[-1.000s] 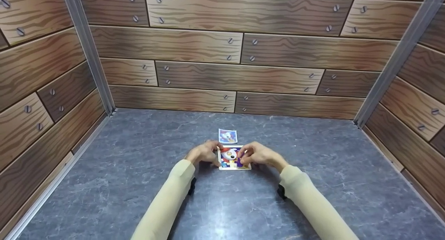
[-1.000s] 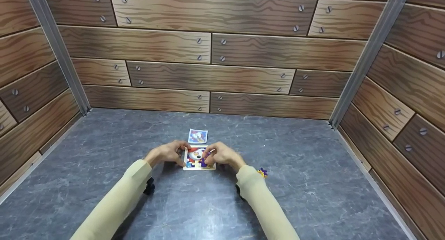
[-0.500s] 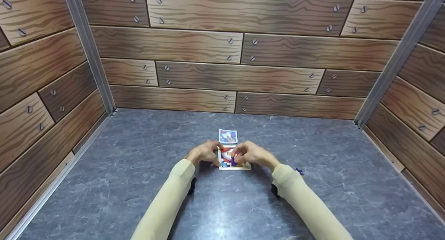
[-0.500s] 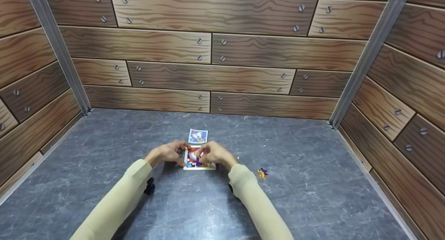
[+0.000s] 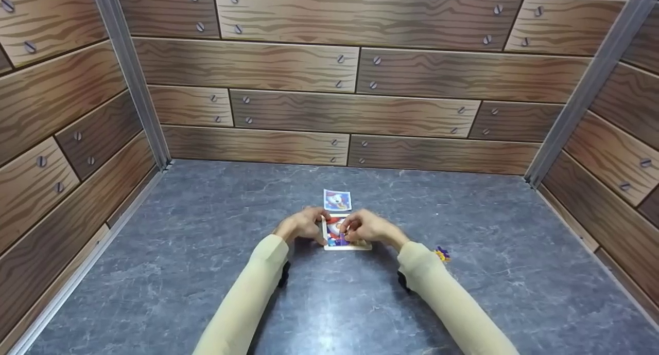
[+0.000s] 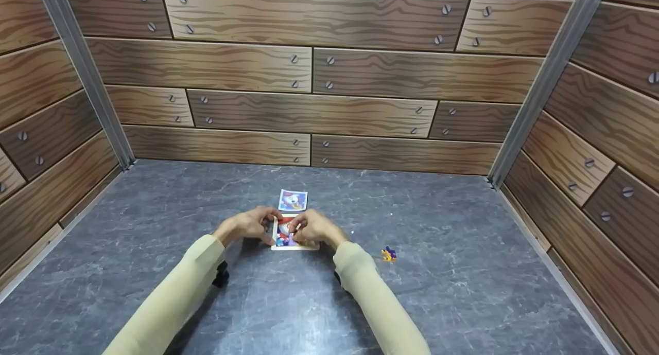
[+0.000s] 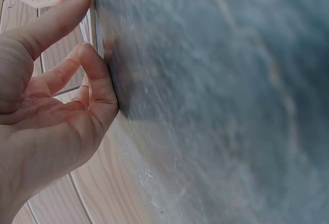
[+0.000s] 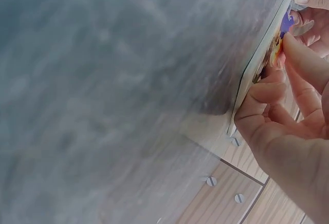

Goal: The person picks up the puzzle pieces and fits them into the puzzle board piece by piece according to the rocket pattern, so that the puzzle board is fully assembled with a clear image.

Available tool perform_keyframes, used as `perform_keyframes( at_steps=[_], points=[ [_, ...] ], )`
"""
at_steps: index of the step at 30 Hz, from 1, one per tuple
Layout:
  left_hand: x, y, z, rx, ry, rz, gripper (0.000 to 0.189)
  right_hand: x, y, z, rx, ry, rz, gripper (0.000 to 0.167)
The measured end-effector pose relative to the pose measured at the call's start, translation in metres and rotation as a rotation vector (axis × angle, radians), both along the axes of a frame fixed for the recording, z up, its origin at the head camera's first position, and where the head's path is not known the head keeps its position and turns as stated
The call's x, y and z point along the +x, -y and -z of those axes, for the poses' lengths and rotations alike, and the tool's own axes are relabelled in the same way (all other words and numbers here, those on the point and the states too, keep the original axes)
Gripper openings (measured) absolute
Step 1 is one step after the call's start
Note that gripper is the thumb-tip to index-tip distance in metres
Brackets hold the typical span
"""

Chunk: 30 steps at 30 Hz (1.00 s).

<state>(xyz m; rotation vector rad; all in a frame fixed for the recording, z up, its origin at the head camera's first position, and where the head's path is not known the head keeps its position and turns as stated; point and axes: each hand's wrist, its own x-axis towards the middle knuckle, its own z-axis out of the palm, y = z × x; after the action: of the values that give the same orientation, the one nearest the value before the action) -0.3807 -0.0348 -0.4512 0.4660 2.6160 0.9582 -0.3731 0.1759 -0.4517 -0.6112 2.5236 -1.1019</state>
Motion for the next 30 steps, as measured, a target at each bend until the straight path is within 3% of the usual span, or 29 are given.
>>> perform_keyframes(
  at_steps=[22,30],
  points=[
    [0.001,0.001,-0.001,0.022,-0.005,0.005,0.057,0.003,0.004,-0.002,0.062,-0.042,-0.008,0.013],
    [-0.001,-0.001,0.001,-0.009,-0.004,0.006,0.057,0.004,-0.009,-0.002,-0.004,-0.014,-0.051,0.019]
  ],
)
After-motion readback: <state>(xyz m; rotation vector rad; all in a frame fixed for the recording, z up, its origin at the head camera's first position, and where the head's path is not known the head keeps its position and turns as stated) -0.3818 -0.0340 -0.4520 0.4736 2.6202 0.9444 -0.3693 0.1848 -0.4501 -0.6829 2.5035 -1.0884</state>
